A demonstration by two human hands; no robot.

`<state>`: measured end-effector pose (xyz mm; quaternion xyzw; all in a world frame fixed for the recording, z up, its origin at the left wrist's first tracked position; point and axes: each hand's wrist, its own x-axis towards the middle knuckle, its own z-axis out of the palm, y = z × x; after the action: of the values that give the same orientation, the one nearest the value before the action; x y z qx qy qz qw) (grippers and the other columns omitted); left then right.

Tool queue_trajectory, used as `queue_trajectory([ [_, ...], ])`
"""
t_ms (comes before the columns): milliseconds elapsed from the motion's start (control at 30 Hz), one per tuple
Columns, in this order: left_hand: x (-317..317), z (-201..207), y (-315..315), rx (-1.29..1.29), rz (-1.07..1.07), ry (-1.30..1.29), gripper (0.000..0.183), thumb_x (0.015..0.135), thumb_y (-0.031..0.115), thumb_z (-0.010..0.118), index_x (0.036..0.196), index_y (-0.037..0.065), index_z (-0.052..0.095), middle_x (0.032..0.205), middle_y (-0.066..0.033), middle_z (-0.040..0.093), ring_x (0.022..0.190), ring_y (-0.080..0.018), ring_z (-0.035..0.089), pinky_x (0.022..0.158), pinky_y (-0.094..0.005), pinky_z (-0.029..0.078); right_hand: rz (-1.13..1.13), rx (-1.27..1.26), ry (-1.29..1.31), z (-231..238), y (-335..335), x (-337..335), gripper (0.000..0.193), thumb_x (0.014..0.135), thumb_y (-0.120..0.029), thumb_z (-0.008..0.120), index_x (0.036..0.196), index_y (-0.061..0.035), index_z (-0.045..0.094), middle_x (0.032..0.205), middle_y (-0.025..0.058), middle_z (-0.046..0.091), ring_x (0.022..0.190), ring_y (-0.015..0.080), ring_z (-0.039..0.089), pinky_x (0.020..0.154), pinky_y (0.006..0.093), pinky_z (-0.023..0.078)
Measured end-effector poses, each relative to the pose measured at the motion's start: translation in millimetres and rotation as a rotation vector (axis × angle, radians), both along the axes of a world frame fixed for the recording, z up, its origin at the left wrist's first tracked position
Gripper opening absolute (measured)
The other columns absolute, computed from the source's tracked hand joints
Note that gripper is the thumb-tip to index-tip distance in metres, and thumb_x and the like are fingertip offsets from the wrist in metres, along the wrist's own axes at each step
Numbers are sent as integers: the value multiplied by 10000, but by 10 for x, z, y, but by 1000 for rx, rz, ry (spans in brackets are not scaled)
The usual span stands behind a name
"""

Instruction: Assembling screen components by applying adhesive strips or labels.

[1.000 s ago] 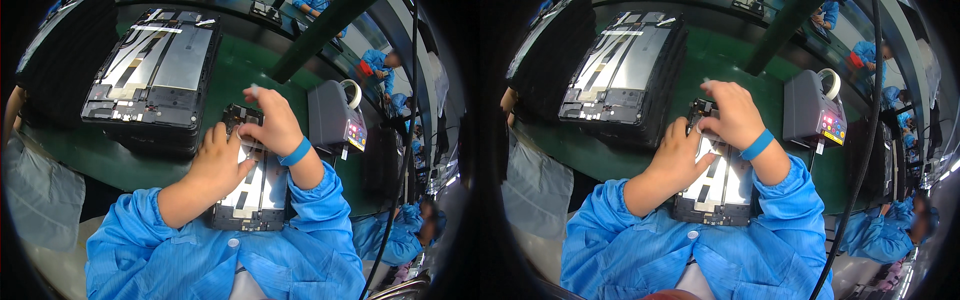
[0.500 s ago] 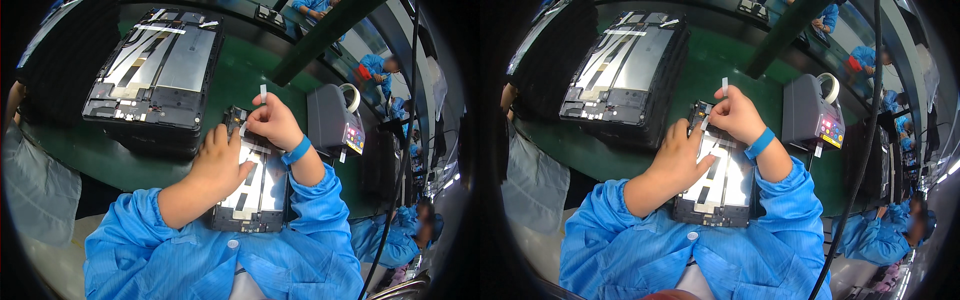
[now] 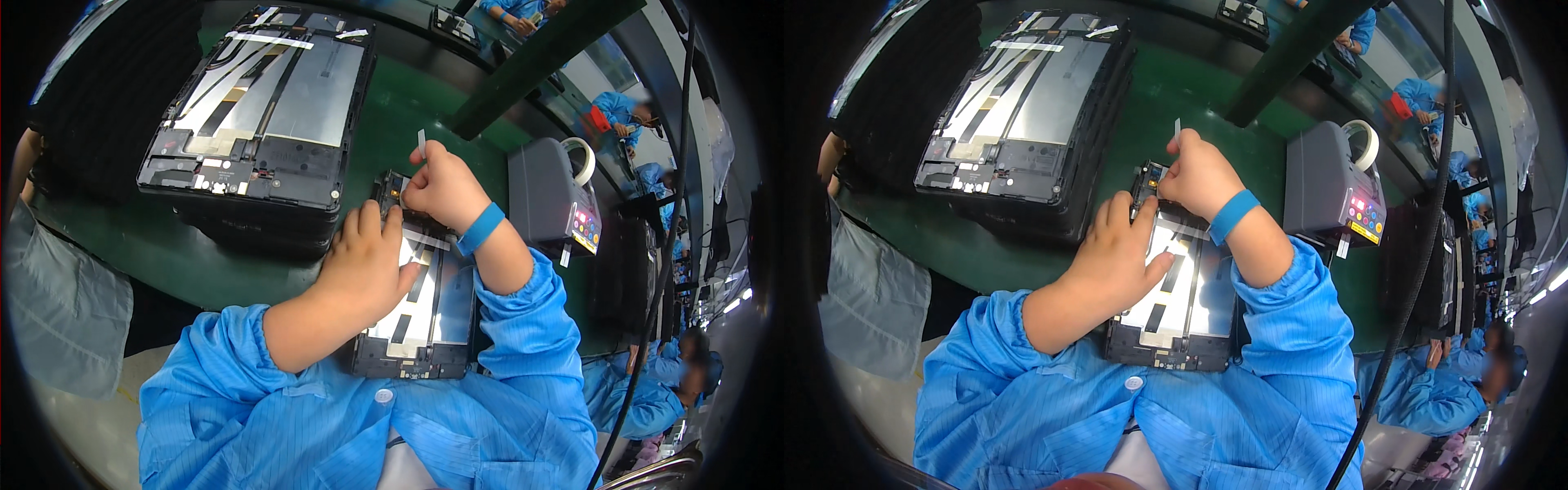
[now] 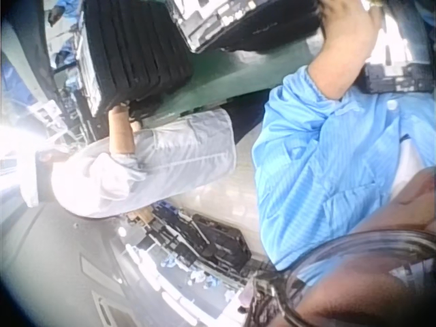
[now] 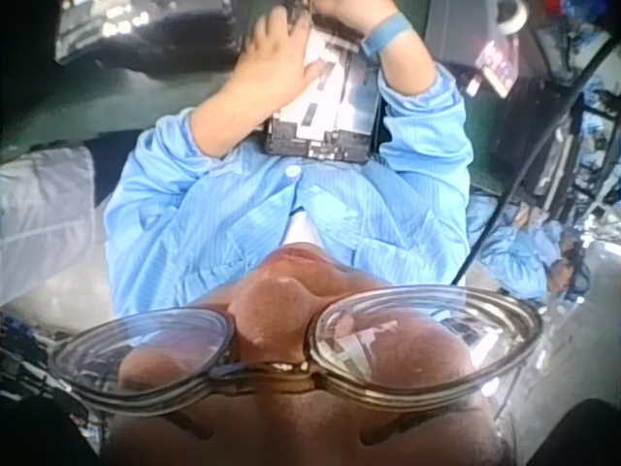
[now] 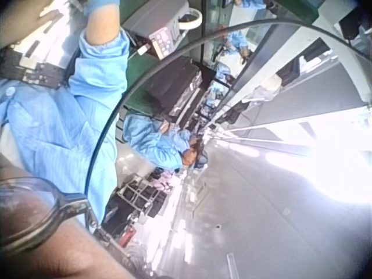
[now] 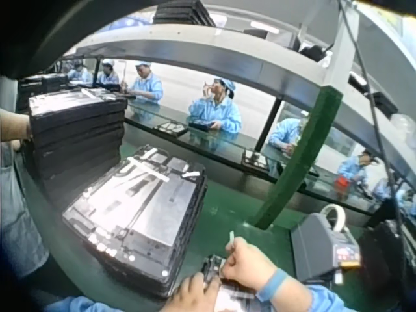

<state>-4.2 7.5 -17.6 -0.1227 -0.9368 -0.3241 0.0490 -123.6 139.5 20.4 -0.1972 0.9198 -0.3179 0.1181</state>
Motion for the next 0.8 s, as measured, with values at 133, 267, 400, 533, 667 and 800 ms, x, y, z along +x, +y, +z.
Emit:
queue_trajectory([
  [133,-15,-25,-8,-26,10,51,662,782,253,672,1281,-84,397,1152,-221,395,1098,-379,422,917,-443,409,-73,99,3,-15,-60,-17,454,668,-21,701,1051,48,466,731,111,624,638,175,614,581,285,490],
  [267,-12,-42,-7,-49,20,92,673,773,256,679,1281,-82,395,1138,-201,409,1075,-358,442,897,-427,423,-97,186,137,38,8,-10,499,702,-26,726,1114,35,452,725,84,589,657,177,603,572,308,485],
  [400,-1,-25,27,-56,20,70,668,771,259,678,1274,-80,400,1139,-198,411,1075,-351,444,897,-426,423,-57,-220,63,-133,156,140,434,757,70,622,1149,13,446,814,101,630,752,187,625,651,293,500],
  [533,-17,-1,26,-82,22,56,669,775,267,673,1279,-80,403,1147,-212,406,1098,-367,432,912,-434,417,145,-291,93,-196,223,261,379,798,145,465,1148,-1,459,1013,138,662,957,201,635,819,283,493],
  [667,-18,-15,31,-100,23,54,675,788,271,661,1297,-85,398,1161,-228,398,1119,-386,420,932,-440,408,191,-207,84,-205,284,319,383,788,152,413,1136,5,475,1084,162,653,1056,233,623,883,297,489],
  [800,4,-13,48,-132,18,66,677,789,271,657,1301,-86,394,1163,-228,400,1117,-387,420,937,-440,404,364,-51,259,-244,355,332,451,753,122,470,1190,7,457,1105,177,636,1073,319,601,933,364,468],
])
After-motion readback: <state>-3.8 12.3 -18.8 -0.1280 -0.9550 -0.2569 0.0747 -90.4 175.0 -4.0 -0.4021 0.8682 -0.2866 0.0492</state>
